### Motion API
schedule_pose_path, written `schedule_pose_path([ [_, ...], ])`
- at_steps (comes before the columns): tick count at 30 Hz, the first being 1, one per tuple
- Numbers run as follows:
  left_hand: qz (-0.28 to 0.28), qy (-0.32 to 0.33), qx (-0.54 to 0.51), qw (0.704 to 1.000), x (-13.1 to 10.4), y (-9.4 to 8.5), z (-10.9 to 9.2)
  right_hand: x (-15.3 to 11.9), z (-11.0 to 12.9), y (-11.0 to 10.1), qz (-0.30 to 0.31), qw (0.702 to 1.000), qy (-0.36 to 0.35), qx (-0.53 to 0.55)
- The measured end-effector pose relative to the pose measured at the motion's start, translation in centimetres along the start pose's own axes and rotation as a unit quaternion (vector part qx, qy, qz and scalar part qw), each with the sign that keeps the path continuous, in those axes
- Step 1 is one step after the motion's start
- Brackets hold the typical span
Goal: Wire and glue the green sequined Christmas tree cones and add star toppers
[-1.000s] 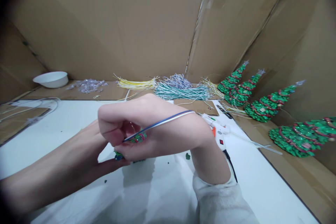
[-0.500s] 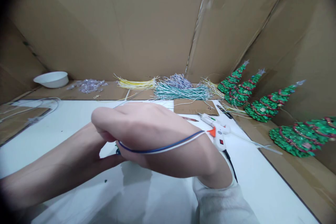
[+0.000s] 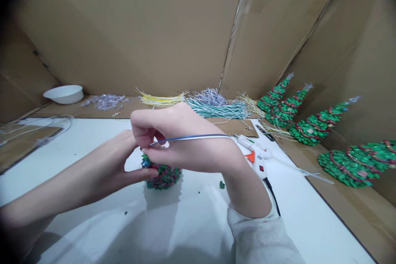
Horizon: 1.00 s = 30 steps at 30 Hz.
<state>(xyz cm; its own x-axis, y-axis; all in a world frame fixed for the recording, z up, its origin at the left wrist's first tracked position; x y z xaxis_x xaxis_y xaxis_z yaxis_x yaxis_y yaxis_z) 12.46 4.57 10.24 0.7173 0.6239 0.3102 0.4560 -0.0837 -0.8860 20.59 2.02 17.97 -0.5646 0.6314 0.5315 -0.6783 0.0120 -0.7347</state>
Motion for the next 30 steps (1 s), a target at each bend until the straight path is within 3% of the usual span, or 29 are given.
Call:
schedule_pose_path([
  [12, 0.007, -0.015, -0.001, 1.000, 0.2, 0.0, 0.3, -0.2, -0.2, 0.1, 0.024, 1.000, 0.001, -0.007],
  [24, -0.001, -0.004, 0.000, 1.000, 0.2, -0.2, 0.0, -0.3, 0.3, 0.2, -0.010, 0.995, -0.002, -0.103],
  [30, 0.005, -0.001, -0.001, 1.000, 0.2, 0.1, -0.1, -0.5, 0.9, -0.1, -0.012, 0.996, -0.028, -0.083],
])
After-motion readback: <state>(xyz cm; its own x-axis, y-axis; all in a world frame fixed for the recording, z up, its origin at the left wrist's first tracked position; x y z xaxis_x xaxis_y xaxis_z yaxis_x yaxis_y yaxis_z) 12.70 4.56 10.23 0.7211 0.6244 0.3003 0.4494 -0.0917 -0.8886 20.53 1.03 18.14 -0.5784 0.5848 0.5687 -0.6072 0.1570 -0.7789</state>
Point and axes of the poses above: each hand's wrist, its own x-axis towards the middle knuckle, its own y-axis out of the palm, z = x × y, the point moved 8 cm from there along x, towards the middle knuckle, and after that the axes turned 6 degrees about -z, right-handed, at the moved point
